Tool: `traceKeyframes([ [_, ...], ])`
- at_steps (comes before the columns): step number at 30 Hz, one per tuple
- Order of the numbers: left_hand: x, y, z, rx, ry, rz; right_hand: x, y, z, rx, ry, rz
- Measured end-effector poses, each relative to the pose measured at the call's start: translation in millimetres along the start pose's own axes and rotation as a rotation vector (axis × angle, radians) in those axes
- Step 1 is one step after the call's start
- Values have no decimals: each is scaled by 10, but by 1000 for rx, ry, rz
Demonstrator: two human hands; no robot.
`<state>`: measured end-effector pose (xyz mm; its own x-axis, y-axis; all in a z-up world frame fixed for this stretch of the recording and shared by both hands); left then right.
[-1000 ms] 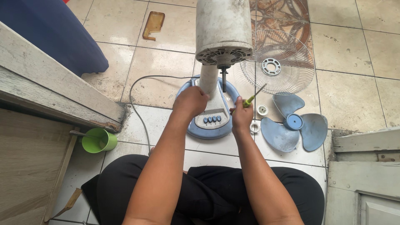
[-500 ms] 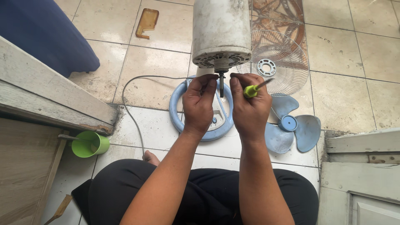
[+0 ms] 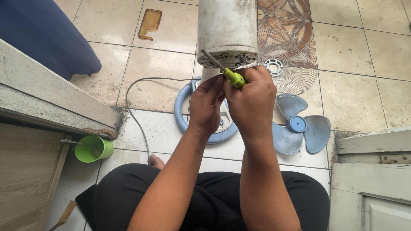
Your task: The person sits on the floor and uses a screwdriver to loosen and remove a nut from the fan motor shaft. After removing the nut, the person picks up a fan blade and aligns it with the shaft.
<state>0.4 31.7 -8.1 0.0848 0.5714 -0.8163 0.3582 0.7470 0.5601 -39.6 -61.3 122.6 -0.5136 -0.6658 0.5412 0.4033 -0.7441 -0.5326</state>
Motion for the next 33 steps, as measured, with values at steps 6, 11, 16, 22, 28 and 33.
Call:
traceKeyframes([
  [6, 33, -12, 61, 138, -43, -113, -30, 18, -75, 176, 10, 64],
  [11, -11, 14, 70, 250, -148, -257, -31, 92, -418, 167, 83, 218],
  [16, -106, 40, -14, 417, -174, -301, -170, 388, -573, -276, 365, 730],
  [22, -134, 103, 5, 303, -166, -189, -161, 411, -524, -309, 281, 726],
  [28, -142, 131, -5, 227, -118, -107, -128, 341, -369, -155, 197, 581],
  [33, -100, 86, 21, 132, -114, -75, -124, 315, -256, -164, 197, 510],
])
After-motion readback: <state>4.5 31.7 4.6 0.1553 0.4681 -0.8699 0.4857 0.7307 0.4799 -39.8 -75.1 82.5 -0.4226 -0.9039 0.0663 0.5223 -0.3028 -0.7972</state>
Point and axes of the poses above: each hand's wrist, its own z-axis towards the middle knuckle, its own x-axis out of the back of the hand, y = z × x, the point moved 4 cm from there along z, towards the middle knuckle, and after that the axes turned 13 degrees about x, right-handed, at the moved point
